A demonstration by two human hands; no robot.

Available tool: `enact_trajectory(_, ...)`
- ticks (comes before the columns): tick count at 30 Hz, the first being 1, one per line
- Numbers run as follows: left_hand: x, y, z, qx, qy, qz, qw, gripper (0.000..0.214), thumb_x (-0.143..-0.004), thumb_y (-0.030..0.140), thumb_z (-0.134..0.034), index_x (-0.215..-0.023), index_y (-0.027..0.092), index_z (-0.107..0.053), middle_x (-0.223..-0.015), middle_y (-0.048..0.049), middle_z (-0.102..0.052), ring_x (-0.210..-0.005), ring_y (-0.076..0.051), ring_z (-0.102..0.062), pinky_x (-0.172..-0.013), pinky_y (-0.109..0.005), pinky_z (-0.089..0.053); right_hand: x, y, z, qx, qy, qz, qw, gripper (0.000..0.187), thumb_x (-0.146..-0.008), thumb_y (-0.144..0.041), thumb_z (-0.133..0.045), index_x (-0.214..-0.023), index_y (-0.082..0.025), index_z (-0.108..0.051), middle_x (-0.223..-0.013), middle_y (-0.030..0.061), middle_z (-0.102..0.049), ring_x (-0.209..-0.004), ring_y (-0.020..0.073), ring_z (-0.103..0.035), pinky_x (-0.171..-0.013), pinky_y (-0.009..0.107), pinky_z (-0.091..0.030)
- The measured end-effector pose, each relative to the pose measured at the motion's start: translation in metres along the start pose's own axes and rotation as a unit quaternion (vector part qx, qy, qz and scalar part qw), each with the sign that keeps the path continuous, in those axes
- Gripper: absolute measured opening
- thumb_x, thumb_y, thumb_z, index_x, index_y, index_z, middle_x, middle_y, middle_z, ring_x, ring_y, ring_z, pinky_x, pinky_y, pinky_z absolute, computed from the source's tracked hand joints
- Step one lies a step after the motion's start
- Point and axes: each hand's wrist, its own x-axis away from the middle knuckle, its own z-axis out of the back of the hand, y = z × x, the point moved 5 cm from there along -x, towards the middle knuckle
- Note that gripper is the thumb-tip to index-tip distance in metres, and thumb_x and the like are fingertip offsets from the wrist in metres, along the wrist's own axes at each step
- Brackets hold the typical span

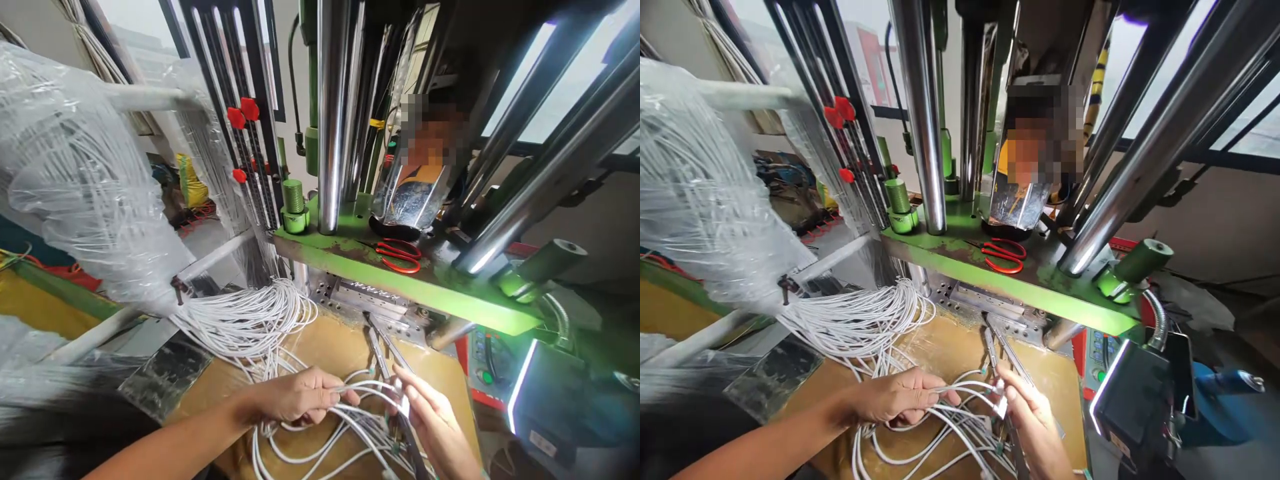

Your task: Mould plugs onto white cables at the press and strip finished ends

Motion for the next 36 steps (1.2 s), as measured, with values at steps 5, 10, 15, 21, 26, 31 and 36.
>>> enact_trajectory(5, -0.009, -0.006, 0.007, 0.037, -0.012, 0.025, 0.999, 0.054, -0.092, 0.055, -0.061, -0.129, 0.016, -0.06, -0.054, 0.011, -0.027, -0.044, -0.006, -0.015, -0.043, -0.023, -0.014, -0.004, 0.009, -0.009, -0.139, -0.027, -0.075, 0.987, 0.034, -0.074, -0.046, -0.082, -0.102, -0.026, -0.08, -0.091, 0.0075, -0.078, -0.079, 0.0206, -0.069, -0.073, 0.031, -0.055)
enact_trajectory(10, -0.013, -0.009, 0.011, 0.007, -0.018, 0.048, 0.999, 0.061, -0.09, 0.059, -0.062, -0.132, 0.015, -0.06, -0.053, 0.0107, -0.028, -0.044, -0.007, -0.017, -0.043, -0.024, -0.015, -0.006, 0.005, -0.02, -0.214, -0.037, -0.11, 0.97, 0.034, -0.074, -0.045, -0.083, -0.1, -0.023, -0.08, -0.078, 0.0031, -0.071, -0.062, 0.0144, -0.06, -0.059, 0.028, -0.05)
enact_trajectory(15, -0.015, -0.006, 0.01, -0.019, -0.013, 0.052, 0.998, 0.068, -0.087, 0.066, -0.062, -0.132, 0.014, -0.061, -0.054, 0.0103, -0.029, -0.045, -0.006, -0.018, -0.044, -0.024, -0.015, -0.005, 0.003, -0.027, -0.25, -0.057, -0.116, 0.96, 0.034, -0.081, -0.048, -0.076, -0.101, -0.021, -0.079, -0.076, 0.0012, -0.066, -0.062, 0.0128, -0.057, -0.059, 0.026, -0.049)
enact_trajectory(21, -0.017, -0.008, 0.011, -0.045, -0.001, 0.049, 0.998, 0.074, -0.084, 0.069, -0.063, -0.131, 0.012, -0.061, -0.054, 0.0088, -0.032, -0.046, -0.007, -0.023, -0.045, -0.024, -0.02, -0.003, 0.003, -0.031, -0.252, -0.043, -0.114, 0.96, 0.036, -0.082, -0.05, -0.075, -0.101, -0.02, -0.078, -0.074, 0.0002, -0.064, -0.06, 0.0103, -0.054, -0.058, 0.023, -0.047)
enact_trajectory(26, -0.02, -0.015, 0.016, -0.062, 0.01, 0.055, 0.997, 0.074, -0.085, 0.07, -0.06, -0.132, 0.013, -0.06, -0.057, 0.0083, -0.034, -0.049, -0.008, -0.026, -0.048, -0.023, -0.022, -0.003, 0.004, -0.03, -0.226, -0.042, -0.096, 0.968, 0.033, -0.085, -0.05, -0.07, -0.105, -0.025, -0.078, -0.077, -0.0006, -0.062, -0.066, 0.013, -0.052, -0.061, 0.025, -0.046)
enact_trajectory(31, -0.02, -0.015, 0.017, -0.053, 0.031, 0.06, 0.996, 0.077, -0.08, 0.073, -0.063, -0.129, 0.013, -0.062, -0.056, 0.0087, -0.032, -0.051, -0.008, -0.025, -0.049, -0.023, -0.02, -0.002, 0.006, -0.031, -0.237, -0.05, -0.094, 0.966, 0.032, -0.087, -0.048, -0.069, -0.107, -0.025, -0.077, -0.077, -0.0015, -0.061, -0.066, 0.0122, -0.052, -0.061, 0.024, -0.045)
enact_trajectory(36, -0.019, -0.015, 0.015, -0.05, 0.022, 0.052, 0.997, 0.079, -0.082, 0.072, -0.062, -0.13, 0.01, -0.06, -0.055, 0.0097, -0.031, -0.049, -0.008, -0.022, -0.048, -0.025, -0.018, -0.002, 0.005, -0.033, -0.245, -0.045, -0.103, 0.963, 0.033, -0.083, -0.05, -0.073, -0.102, -0.024, -0.079, -0.075, -0.0015, -0.062, -0.063, 0.0112, -0.051, -0.059, 0.023, -0.044)
